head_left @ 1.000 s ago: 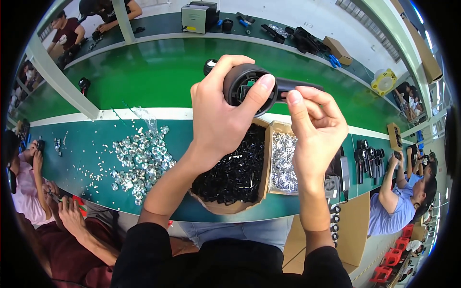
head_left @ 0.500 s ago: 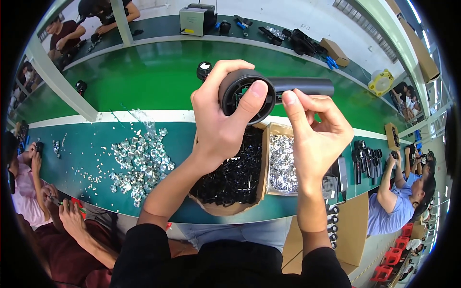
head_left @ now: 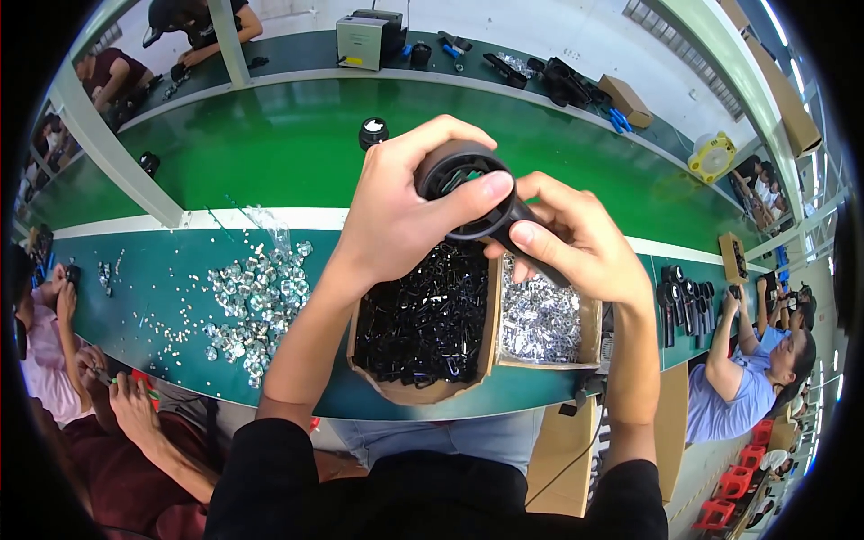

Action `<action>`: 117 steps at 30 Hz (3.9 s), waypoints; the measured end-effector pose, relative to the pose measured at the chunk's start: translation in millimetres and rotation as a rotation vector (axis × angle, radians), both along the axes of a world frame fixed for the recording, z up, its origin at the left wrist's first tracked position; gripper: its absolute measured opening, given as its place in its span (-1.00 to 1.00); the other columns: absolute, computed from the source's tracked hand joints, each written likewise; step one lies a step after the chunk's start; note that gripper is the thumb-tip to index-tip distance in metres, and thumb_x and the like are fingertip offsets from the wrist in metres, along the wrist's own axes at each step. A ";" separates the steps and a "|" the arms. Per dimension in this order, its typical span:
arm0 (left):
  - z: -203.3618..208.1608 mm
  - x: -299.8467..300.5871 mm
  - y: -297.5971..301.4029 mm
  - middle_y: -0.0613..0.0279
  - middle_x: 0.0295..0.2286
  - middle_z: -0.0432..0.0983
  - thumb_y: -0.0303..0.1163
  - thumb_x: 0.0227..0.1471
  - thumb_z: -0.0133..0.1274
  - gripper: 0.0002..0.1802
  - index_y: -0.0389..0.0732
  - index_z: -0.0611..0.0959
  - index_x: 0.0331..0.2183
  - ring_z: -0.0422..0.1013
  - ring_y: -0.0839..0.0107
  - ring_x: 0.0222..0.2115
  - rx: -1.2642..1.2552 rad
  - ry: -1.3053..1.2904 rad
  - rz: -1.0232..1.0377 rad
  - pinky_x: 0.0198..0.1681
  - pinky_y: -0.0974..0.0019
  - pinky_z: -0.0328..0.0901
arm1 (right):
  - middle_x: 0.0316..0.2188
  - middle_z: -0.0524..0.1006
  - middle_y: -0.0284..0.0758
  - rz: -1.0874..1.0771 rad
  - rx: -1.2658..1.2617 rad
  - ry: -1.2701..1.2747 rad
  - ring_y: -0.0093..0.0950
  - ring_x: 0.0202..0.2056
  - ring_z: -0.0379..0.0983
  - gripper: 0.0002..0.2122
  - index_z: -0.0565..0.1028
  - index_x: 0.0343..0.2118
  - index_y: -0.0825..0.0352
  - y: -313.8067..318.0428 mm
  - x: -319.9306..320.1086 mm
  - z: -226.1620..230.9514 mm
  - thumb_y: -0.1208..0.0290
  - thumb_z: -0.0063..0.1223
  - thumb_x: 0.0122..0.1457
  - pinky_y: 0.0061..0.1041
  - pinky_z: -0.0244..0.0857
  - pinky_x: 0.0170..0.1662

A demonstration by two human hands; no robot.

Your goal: Assembling components into a handheld electronic device at a factory workbench.

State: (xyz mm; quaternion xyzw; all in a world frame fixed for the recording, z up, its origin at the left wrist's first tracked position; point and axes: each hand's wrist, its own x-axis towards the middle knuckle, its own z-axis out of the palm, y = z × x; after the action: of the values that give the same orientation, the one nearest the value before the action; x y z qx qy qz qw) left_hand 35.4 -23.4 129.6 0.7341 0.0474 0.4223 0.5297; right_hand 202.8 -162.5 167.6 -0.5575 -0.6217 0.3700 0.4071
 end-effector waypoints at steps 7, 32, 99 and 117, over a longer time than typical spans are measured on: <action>-8.3 14.9 -3.6 0.26 -0.29 0.56 -0.36 0.10 0.26 -0.58 -0.31 0.53 -0.06 0.48 0.57 -0.32 -0.154 0.002 0.005 -0.25 0.42 0.45 | -0.46 0.55 -0.34 -0.099 0.026 0.213 -0.69 -0.60 0.40 -0.76 0.32 0.02 0.39 1.8 -8.0 -29.6 0.35 -0.09 0.43 -0.67 0.31 -0.52; -10.8 11.6 -5.3 0.17 -0.06 0.41 -0.73 -0.13 0.14 -0.17 -0.33 0.31 0.22 0.41 0.51 -0.09 -0.165 -0.198 -0.190 -0.01 0.39 0.38 | -0.36 0.60 -0.22 -0.118 0.184 0.373 -0.66 -0.52 0.43 -0.75 0.29 0.07 0.41 3.3 -26.3 -44.3 0.55 -0.10 0.36 -0.67 0.32 -0.45; -4.0 12.6 -2.6 0.15 -0.24 0.51 -0.76 -0.43 0.35 -0.42 -0.25 0.50 -0.26 0.48 0.35 -0.25 0.348 -0.039 0.010 -0.11 0.34 0.37 | -0.42 0.54 -0.01 -0.328 -0.087 -1.141 -0.06 -0.31 0.59 -0.91 0.52 -0.34 0.41 -41.9 81.9 -180.8 0.61 0.08 0.06 -0.12 0.51 -0.24; -7.3 16.0 -8.5 0.14 -0.26 0.51 -0.74 -0.44 0.39 -0.40 -0.24 0.50 -0.27 0.50 0.23 -0.25 0.401 -0.023 0.107 -0.13 0.30 0.38 | -0.31 0.67 -0.17 -0.608 0.748 -0.588 -0.30 -0.26 0.65 -0.80 0.65 -0.27 0.44 -48.1 -3.3 -40.6 0.72 0.30 -0.01 -0.47 0.53 -0.18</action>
State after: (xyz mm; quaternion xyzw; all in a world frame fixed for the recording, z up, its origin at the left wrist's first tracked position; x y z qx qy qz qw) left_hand 51.4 -31.9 122.4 0.8164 -0.0048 0.4591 0.3503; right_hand 199.5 -210.6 127.0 -0.6091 -0.6091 -0.1804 0.4748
